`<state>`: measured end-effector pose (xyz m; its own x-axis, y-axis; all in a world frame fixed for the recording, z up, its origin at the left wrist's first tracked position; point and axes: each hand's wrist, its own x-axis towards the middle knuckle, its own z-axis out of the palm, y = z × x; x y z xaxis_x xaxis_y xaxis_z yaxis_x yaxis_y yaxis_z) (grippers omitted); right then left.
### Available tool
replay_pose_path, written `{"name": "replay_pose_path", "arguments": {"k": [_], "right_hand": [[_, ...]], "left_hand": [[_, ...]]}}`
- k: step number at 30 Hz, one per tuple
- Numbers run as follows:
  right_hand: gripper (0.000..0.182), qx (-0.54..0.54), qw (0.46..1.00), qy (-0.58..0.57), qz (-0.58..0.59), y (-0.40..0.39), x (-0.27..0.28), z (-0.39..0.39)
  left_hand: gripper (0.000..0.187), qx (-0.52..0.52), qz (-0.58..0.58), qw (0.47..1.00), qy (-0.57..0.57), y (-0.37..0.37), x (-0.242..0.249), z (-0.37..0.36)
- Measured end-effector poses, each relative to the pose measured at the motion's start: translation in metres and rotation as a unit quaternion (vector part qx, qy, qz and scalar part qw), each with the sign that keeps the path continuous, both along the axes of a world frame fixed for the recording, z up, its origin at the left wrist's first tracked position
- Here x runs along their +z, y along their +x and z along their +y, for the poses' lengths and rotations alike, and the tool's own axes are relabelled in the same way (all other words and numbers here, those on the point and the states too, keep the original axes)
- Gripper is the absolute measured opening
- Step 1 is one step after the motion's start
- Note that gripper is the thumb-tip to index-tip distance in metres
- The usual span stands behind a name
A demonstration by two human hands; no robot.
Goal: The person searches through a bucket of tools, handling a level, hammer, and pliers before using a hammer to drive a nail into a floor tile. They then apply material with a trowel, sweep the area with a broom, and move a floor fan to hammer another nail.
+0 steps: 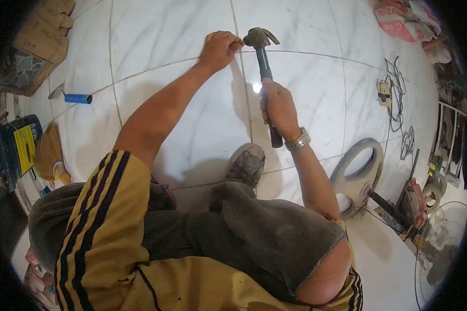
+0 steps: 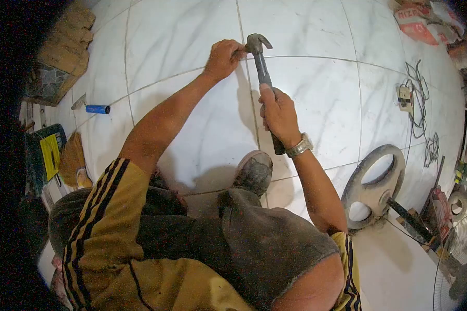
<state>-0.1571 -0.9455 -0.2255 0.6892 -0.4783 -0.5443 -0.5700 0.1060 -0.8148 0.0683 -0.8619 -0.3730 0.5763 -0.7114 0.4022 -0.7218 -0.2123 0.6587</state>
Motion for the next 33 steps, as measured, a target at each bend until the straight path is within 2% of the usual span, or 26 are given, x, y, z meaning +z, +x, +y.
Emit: {"name": "replay_pose_path", "arguments": {"k": [1, 6, 10, 12, 18, 21, 24, 27, 28, 31, 33], "right_hand": [[0.053, 0.002, 1.0, -0.001, 0.002, -0.002, 0.0, 0.0], [0.054, 0.009, 1.0, 0.001, -0.01, -0.003, 0.005, 0.0], [0.055, 0.021, 0.998, -0.04, -0.044, 0.002, 0.016, 0.003], [0.055, 0.013, 0.998, -0.047, -0.042, 0.004, 0.011, 0.005], [0.059, 0.051, 0.997, -0.047, 0.042, 0.003, -0.005, -0.003], [0.064, 0.028, 0.998, -0.062, -0.007, 0.001, 0.011, 0.003], [0.062, 0.039, 0.991, -0.112, -0.064, -0.002, -0.011, -0.003], [0.057, 0.063, 0.992, -0.066, 0.09, 0.011, -0.01, -0.013], [0.057, 0.045, 0.993, -0.063, 0.093, 0.013, -0.005, -0.013], [0.06, 0.032, 0.997, -0.072, 0.02, 0.005, 0.004, -0.01], [0.061, 0.041, 0.994, -0.1, -0.025, 0.001, -0.012, -0.011]], "left_hand": [[0.011, -0.027, 0.0, 1.0, 0.006, 0.0, 0.001, 0.0], [0.011, -0.025, 0.016, 1.0, 0.005, -0.003, 0.006, 0.002], [0.014, -0.03, 0.004, 1.0, 0.005, 0.0, -0.003, 0.001], [0.009, -0.029, 0.016, 0.999, 0.035, -0.001, -0.003, 0.002], [0.01, -0.007, 0.005, 0.999, 0.039, -0.005, -0.004, 0.003], [0.01, -0.014, -0.013, 0.999, 0.031, -0.006, 0.003, 0.005], [0.01, -0.036, 0.012, 0.998, 0.042, -0.004, 0.001, 0.004], [0.008, -0.029, 0.034, 0.998, 0.054, -0.003, 0.005, 0.003], [0.007, -0.021, 0.038, 0.997, 0.057, -0.005, 0.008, 0.004], [0.006, -0.032, 0.014, 0.998, 0.049, -0.006, 0.011, 0.006], [0.007, -0.041, 0.01, 0.998, 0.042, -0.005, 0.009, 0.008]]}}
